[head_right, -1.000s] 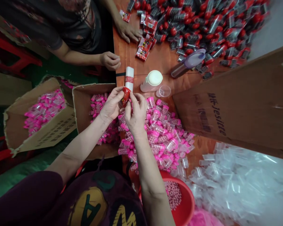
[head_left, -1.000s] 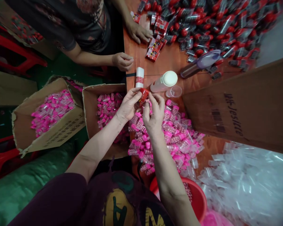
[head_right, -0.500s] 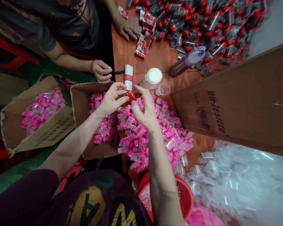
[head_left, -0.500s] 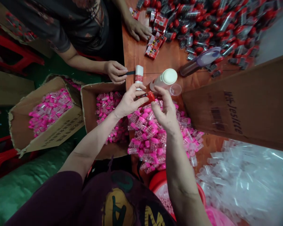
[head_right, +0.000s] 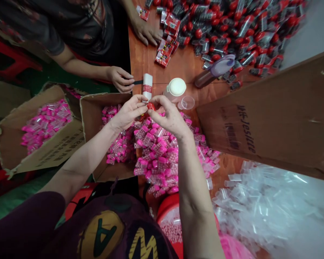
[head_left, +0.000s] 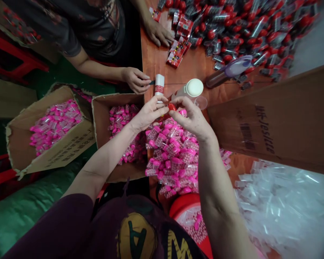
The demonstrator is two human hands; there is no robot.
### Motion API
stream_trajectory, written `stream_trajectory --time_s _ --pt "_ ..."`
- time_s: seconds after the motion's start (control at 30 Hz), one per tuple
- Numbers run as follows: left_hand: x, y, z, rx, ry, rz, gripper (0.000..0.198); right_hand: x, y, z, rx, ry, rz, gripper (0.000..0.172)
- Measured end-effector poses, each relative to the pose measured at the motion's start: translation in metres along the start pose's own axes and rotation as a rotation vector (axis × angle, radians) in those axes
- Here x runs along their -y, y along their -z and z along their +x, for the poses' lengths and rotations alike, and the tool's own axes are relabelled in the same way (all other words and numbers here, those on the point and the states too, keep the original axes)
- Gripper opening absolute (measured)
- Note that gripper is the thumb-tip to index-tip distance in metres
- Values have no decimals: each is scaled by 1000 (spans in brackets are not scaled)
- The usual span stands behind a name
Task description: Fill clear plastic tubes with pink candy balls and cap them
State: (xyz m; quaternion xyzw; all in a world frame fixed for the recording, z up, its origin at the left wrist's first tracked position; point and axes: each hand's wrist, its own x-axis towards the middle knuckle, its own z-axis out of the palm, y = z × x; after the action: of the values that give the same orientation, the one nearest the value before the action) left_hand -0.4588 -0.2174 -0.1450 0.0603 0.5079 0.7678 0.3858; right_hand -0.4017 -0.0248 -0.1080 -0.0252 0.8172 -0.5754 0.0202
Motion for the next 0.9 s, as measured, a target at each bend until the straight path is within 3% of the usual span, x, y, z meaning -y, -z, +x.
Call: stream_trajectory --time_s 0.13,0.3,0.43,0.57,0.7,0.9 --pt "1 -7 9 -142 53 -155 30 -34 -22 -13 -238 -124 280 49" --pt "-4 -3 16 -225 102 -236 28 -56 -47 -30 -412 -257 374 54" --pt "-2 1 11 -155 59 -161 50 -58 -51 -29 -447 -264 376 60" --pt "5 2 6 -126 0 -59 55 -53 -46 -20 -417 -248 343 66" --pt "9 0 3 -145 -46 -33 67 -46 -41 -15 -383 -221 359 59" --pt "5 -12 -15 -103 15 -90 66 -33 -37 -23 -391 -255 362 50"
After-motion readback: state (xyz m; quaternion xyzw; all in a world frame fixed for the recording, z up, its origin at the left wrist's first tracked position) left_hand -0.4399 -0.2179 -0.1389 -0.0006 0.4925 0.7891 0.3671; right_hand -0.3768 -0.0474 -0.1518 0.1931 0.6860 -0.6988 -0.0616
